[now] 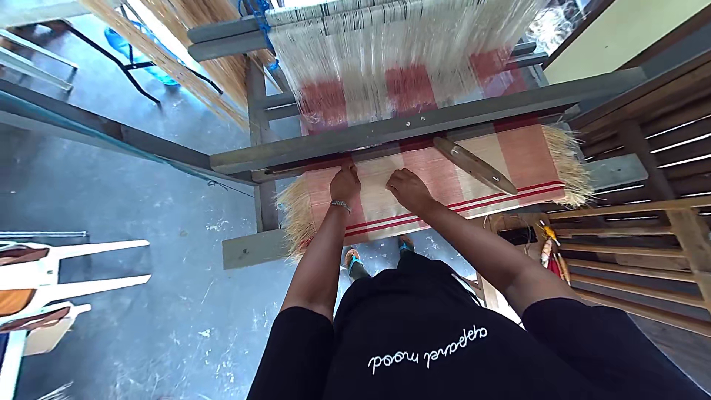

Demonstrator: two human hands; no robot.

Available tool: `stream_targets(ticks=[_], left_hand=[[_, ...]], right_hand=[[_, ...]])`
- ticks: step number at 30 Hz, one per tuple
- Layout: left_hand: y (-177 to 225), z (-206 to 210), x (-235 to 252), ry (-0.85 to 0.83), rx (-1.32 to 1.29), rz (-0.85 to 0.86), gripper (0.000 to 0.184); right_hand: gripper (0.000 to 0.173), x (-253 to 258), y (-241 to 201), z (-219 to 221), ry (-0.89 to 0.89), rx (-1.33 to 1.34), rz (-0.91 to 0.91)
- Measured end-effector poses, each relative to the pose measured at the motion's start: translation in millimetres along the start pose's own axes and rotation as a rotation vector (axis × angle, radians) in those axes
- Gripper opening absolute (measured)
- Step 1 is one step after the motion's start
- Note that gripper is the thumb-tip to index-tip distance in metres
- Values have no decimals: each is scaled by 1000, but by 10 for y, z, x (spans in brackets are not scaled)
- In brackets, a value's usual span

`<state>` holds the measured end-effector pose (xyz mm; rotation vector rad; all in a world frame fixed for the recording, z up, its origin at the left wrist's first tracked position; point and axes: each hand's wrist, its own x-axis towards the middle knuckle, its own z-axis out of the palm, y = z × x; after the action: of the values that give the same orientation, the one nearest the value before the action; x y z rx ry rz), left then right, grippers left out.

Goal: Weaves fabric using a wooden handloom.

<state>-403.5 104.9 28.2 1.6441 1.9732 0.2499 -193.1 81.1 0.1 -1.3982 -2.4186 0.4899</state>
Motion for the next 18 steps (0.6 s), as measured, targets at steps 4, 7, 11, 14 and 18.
stream_targets(ticks=[4, 7, 11, 14, 18], left_hand=[[-103, -74, -35, 173, -349, -31, 35], [-180, -37, -33, 202, -287, -9, 32], [-171, 90, -101, 141, -81, 67, 36], [-104, 145, -120, 132, 34, 57, 35], [16, 157, -22, 105, 156, 7, 36]], right_hand=[[12, 51, 1, 74, 15, -32, -38], [11, 26, -54, 78, -32, -65, -25], [15, -110, -155, 5, 25, 139, 23], [22, -257, -86, -57, 173, 345, 197], [21, -286, 88, -173, 196, 344, 281]])
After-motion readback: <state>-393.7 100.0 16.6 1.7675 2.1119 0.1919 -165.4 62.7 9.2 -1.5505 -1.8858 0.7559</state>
